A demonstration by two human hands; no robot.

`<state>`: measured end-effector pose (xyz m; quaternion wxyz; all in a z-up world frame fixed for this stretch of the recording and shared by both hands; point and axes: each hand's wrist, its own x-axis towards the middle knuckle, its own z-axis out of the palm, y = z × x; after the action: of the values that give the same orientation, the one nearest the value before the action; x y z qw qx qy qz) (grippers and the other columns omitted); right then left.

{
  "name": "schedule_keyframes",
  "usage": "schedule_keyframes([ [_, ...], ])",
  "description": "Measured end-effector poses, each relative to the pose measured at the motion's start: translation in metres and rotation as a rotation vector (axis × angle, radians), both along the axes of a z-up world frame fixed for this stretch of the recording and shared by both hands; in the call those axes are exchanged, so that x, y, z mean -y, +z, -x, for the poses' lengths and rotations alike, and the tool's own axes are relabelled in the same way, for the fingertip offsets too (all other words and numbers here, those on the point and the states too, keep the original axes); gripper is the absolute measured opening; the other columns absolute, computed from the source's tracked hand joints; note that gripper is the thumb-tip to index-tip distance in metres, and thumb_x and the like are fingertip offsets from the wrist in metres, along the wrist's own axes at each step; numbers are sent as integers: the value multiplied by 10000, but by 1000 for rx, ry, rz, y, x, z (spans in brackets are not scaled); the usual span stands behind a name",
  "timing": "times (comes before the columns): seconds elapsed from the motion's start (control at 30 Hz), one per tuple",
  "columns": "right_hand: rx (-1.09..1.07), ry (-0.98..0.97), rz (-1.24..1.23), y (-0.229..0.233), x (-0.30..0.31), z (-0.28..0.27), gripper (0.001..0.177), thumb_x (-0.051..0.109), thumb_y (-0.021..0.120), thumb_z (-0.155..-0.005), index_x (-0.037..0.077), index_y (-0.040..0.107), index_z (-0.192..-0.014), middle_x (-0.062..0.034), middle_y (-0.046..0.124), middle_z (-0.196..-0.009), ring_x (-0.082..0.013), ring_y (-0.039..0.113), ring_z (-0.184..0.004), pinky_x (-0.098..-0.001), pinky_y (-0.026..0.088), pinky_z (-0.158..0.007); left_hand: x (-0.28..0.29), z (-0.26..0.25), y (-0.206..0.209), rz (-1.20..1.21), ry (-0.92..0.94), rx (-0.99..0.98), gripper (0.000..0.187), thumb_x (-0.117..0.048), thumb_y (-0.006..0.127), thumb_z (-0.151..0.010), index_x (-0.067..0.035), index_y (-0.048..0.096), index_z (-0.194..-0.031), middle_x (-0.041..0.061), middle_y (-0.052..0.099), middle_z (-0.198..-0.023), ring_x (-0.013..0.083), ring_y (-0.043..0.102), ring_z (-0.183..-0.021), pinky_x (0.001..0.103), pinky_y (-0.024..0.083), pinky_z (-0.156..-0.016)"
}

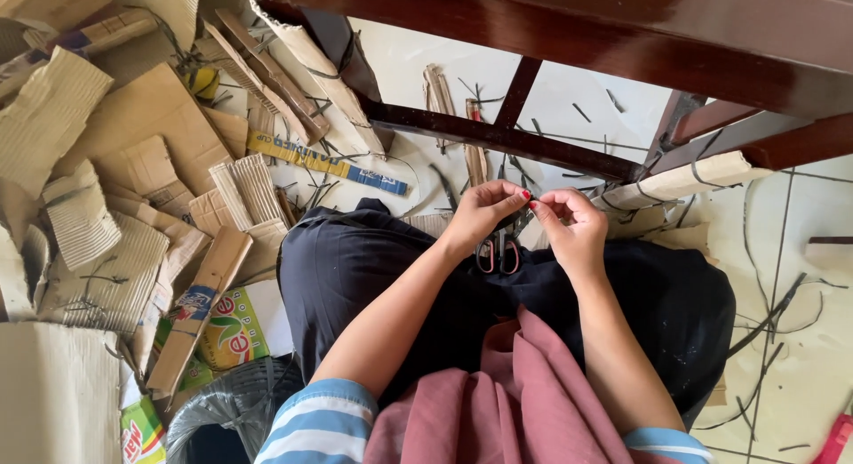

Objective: Wrapping the legs of a wooden chair with protective cardboard and securing them with plastic ties.

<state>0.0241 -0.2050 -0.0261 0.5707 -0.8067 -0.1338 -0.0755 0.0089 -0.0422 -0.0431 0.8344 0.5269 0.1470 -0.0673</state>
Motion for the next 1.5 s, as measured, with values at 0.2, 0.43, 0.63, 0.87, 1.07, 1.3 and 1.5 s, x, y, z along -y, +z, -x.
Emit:
schedule_keyframes([
  [0.2,-118,39,-125,-16,3,0,90,37,824,-937,33,736,-950,-76,643,-711,-116,614,-621,-269,551,-609,3,-1,-6,62,37,-6,118,-183,784,-926,-75,751,-960,4,687,-700,43,619,-642,180,528,-577],
  [0.43,-363,22,-497,-34,17,-10,98,70,655,-1050,65,557,-1040,-135,671,-889,-143,666,-699,-269,590,-675,-7,-5,-9,344,137,-24,125,-232,598,-1063,-117,589,-1014,28,709,-792,132,769,-820,197,602,-708],
  [0.63,-578,27,-960,-33,24,-17,85,130,582,-1072,103,522,-1126,-213,739,-1133,-302,779,-1019,-372,673,-894,-10,8,9,-299,-257,102,364,-436,769,-940,-161,732,-1176,57,714,-755,126,653,-752,281,516,-705],
  [0.87,-425,119,-594,-20,21,-14,198,194,662,-1045,102,535,-1165,-196,697,-1140,-200,701,-928,-293,601,-759,-8,11,14,-462,-292,178,269,-278,686,-990,-27,765,-1047,64,599,-558,96,493,-531,262,394,-514],
  [1.07,-338,81,-161,-8,2,0,73,176,799,-965,125,757,-996,-70,743,-823,-86,667,-753,-252,574,-721,-9,9,-22,-521,-380,196,247,-255,671,-998,-48,777,-1080,138,711,-700,173,641,-617,309,479,-574],
  [1.3,-380,-53,-520,-1,35,-21,97,202,481,-1159,145,548,-1118,-4,431,-661,-30,326,-483,-165,320,-400,-19,17,-33,-827,-595,157,236,-152,586,-986,-92,814,-979,126,746,-758,275,698,-651,382,564,-654],
  [1.5,-404,133,24,-1,27,-15,224,287,819,-967,111,737,-1079,-69,725,-799,-111,665,-709,-278,542,-618,-18,-3,19,110,-122,-67,158,-162,534,-1028,-67,641,-960,115,704,-1086,269,667,-1153,469,541,-1007],
])
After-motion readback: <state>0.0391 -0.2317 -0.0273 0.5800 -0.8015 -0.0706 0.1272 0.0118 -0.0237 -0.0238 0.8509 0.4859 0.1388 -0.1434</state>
